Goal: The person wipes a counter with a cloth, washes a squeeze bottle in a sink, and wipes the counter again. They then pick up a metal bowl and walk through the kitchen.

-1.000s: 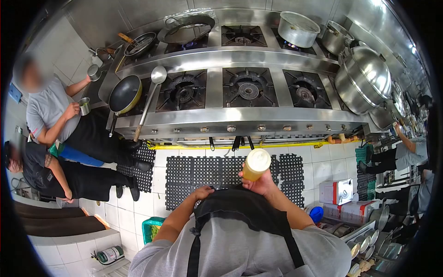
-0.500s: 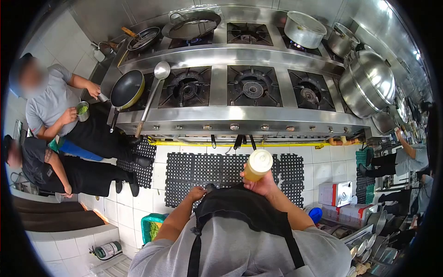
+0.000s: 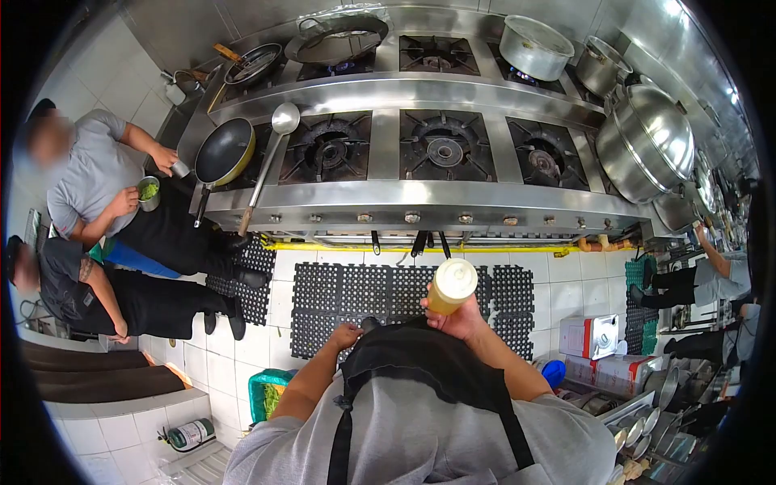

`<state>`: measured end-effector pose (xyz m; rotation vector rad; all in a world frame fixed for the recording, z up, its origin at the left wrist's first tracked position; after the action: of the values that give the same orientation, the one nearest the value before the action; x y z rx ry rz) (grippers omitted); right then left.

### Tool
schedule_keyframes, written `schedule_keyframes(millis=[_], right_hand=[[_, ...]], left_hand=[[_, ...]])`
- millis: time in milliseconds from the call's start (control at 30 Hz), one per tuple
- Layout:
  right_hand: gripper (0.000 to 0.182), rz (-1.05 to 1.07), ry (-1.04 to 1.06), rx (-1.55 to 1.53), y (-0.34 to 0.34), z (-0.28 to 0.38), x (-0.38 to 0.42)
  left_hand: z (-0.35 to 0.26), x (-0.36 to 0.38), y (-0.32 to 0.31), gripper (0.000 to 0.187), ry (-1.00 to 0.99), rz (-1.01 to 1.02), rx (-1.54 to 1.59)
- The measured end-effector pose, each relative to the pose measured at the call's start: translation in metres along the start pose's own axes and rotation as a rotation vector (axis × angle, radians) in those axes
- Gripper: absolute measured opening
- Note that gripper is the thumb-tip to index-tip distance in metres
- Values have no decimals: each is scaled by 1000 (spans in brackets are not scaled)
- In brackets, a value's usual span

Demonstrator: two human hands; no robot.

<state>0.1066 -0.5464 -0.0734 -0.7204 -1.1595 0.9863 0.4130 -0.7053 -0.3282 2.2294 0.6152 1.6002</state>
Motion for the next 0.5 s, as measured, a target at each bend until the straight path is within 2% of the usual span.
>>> schedule_keyframes(millis=[100,167,233,300,433,500], right_hand=[[65,-31,0,6,4,-2,-1],[63,-35,0,-10,6,-3,-2],[62,-23,5,14,2,0,-3],[61,-34,4,50,-6,7,-4],[63,-54,-10,45,-16,10,-12],[64,-20,24,30,-30,16,-16]], left_hand=[[-1,-4,-2,58,-70,58,50],[-13,7,3,52,-39,40,74],[-30,14,7,45,15,157,371],[-71,29,21,40,-22,151,502],[-224,153,90,53,-489,275,722],[-272,208,120,70,-698,266,688]])
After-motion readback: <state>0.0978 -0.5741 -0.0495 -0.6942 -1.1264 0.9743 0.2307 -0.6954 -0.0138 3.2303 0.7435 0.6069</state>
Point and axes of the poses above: each hand's wrist, its own x-axis away from the middle knuckle, its own y-axis out of the back of the hand, z = x × y, the point moved 5 cm from there along -x, towards the middle knuckle, and after that the axes turned 11 degrees about y, right-handed, at the moved point
